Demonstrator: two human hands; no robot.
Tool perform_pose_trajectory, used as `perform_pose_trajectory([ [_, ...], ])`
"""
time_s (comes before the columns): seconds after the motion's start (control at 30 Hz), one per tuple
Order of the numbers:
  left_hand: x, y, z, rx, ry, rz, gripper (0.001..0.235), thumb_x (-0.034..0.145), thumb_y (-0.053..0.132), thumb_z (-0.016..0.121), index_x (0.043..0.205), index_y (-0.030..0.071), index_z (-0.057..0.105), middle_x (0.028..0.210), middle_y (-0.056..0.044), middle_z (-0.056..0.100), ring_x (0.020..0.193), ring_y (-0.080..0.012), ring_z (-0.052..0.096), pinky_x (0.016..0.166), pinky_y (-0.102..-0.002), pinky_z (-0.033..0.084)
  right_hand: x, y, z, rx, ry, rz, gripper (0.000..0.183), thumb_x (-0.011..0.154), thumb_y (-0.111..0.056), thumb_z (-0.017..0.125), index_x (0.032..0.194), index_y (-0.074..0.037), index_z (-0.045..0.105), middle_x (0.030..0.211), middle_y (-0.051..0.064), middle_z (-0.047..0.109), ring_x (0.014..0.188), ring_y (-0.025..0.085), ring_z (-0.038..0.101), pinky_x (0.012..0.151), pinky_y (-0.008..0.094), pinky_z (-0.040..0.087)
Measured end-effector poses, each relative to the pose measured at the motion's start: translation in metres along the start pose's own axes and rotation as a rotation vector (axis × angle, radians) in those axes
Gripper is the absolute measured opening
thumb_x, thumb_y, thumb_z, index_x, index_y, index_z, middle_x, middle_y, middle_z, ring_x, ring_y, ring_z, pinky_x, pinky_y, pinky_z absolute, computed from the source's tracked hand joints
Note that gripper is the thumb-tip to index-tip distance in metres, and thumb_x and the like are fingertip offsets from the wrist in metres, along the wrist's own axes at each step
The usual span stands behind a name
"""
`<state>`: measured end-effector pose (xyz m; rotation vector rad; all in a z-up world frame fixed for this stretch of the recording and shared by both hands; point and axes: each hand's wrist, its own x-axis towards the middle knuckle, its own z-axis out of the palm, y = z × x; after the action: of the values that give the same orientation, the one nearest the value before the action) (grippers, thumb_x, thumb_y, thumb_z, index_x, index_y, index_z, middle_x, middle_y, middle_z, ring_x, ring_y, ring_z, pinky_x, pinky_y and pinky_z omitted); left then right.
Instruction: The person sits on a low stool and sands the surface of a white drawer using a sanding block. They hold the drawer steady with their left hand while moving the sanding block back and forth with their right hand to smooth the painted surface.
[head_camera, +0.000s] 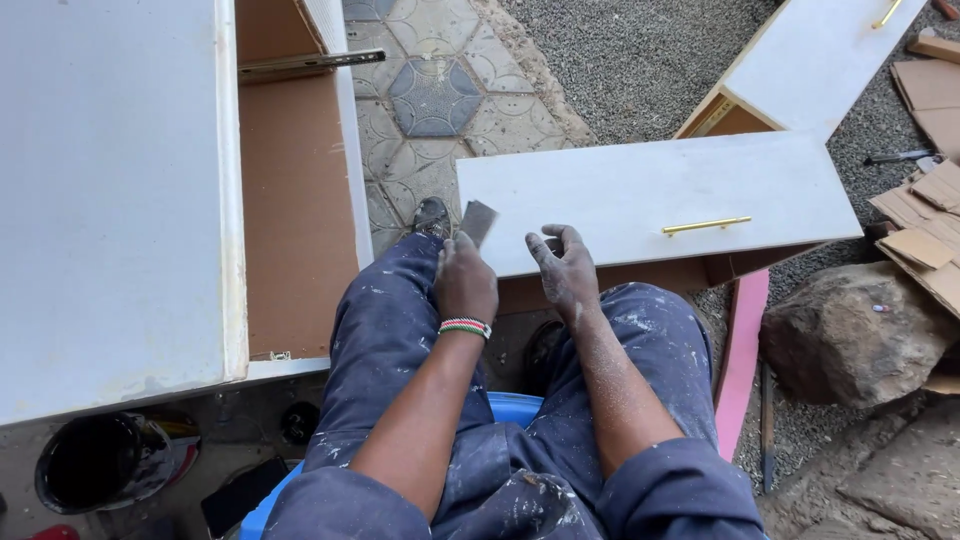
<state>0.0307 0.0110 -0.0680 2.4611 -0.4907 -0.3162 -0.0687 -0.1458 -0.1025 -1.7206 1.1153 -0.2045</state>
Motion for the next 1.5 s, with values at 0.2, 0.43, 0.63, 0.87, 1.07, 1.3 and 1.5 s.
perform_pose_trajectory([
  [0.2,0.047,-0.153,0.166,-0.184,-0.224,-0.358,0.042,0.108,0.025,0.059,0.129,-0.002,0.083,0.125,-0.023,0.089,0.131,-0.0464,0.083,0.112,-0.059,0.068,0.005,0.013,0.007,-0.209,-0.083,-0.006,0.086,0.099,-0.051,0.097,0.169,-0.014,0.066,0.163,0.018,0.068,0.158,0.038,0.066,0.131,0.058,0.055],
  [0.43,0.030,-0.090,0.094,-0.284,-0.126,-0.410,0.049,0.106,0.017,0.059,0.142,-0.007,0.082,0.132,-0.029,0.087,0.132,-0.0517,0.080,0.108,-0.063,0.070,-0.016,-0.003,0.007,-0.604,-0.347,0.019,0.107,0.103,-0.064,0.087,0.190,-0.022,0.041,0.201,0.017,0.024,0.187,0.038,0.018,0.141,0.068,0.040],
  [0.63,0.048,-0.107,0.104,-0.279,-0.106,-0.404,0.044,0.105,0.020,0.060,0.136,0.000,0.085,0.131,-0.022,0.089,0.136,-0.0448,0.080,0.112,-0.059,0.069,-0.010,0.006,0.011,-0.517,-0.417,0.033,0.111,0.103,-0.056,0.091,0.192,-0.018,0.036,0.203,0.024,0.013,0.188,0.042,0.004,0.147,0.068,0.025],
  [0.87,0.039,-0.077,0.074,-0.301,-0.103,-0.372,0.046,0.110,0.019,0.055,0.139,-0.001,0.084,0.133,-0.024,0.088,0.136,-0.0470,0.080,0.111,-0.060,0.070,0.001,0.017,0.013,-0.521,-0.443,0.014,0.118,0.100,-0.062,0.094,0.193,-0.020,0.034,0.202,0.025,0.010,0.187,0.044,0.001,0.151,0.060,0.018],
  [1.07,0.029,-0.051,0.042,-0.260,-0.072,-0.377,0.042,0.105,0.021,0.059,0.130,0.002,0.087,0.124,-0.023,0.090,0.129,-0.0460,0.083,0.106,-0.059,0.073,0.002,0.019,0.010,-0.548,-0.460,0.001,0.121,0.098,-0.062,0.096,0.192,-0.017,0.034,0.201,0.029,0.010,0.186,0.047,0.002,0.152,0.059,0.014],
  [1.3,0.037,-0.092,0.103,-0.293,-0.201,-0.393,0.043,0.103,0.017,0.056,0.129,0.001,0.086,0.131,-0.024,0.089,0.135,-0.0473,0.081,0.110,-0.060,0.071,0.011,0.034,0.017,-0.564,-0.446,-0.025,0.123,0.095,-0.061,0.099,0.192,-0.019,0.035,0.200,0.031,0.008,0.185,0.050,0.004,0.152,0.061,0.013],
  [1.5,0.033,-0.065,0.067,-0.364,-0.152,-0.364,0.044,0.103,0.009,0.052,0.133,-0.008,0.079,0.132,-0.036,0.085,0.136,-0.0561,0.077,0.114,-0.068,0.068,0.010,0.030,0.016,-0.547,-0.441,-0.008,0.120,0.098,-0.061,0.097,0.193,-0.024,0.034,0.201,0.028,0.011,0.186,0.047,0.004,0.151,0.062,0.015],
])
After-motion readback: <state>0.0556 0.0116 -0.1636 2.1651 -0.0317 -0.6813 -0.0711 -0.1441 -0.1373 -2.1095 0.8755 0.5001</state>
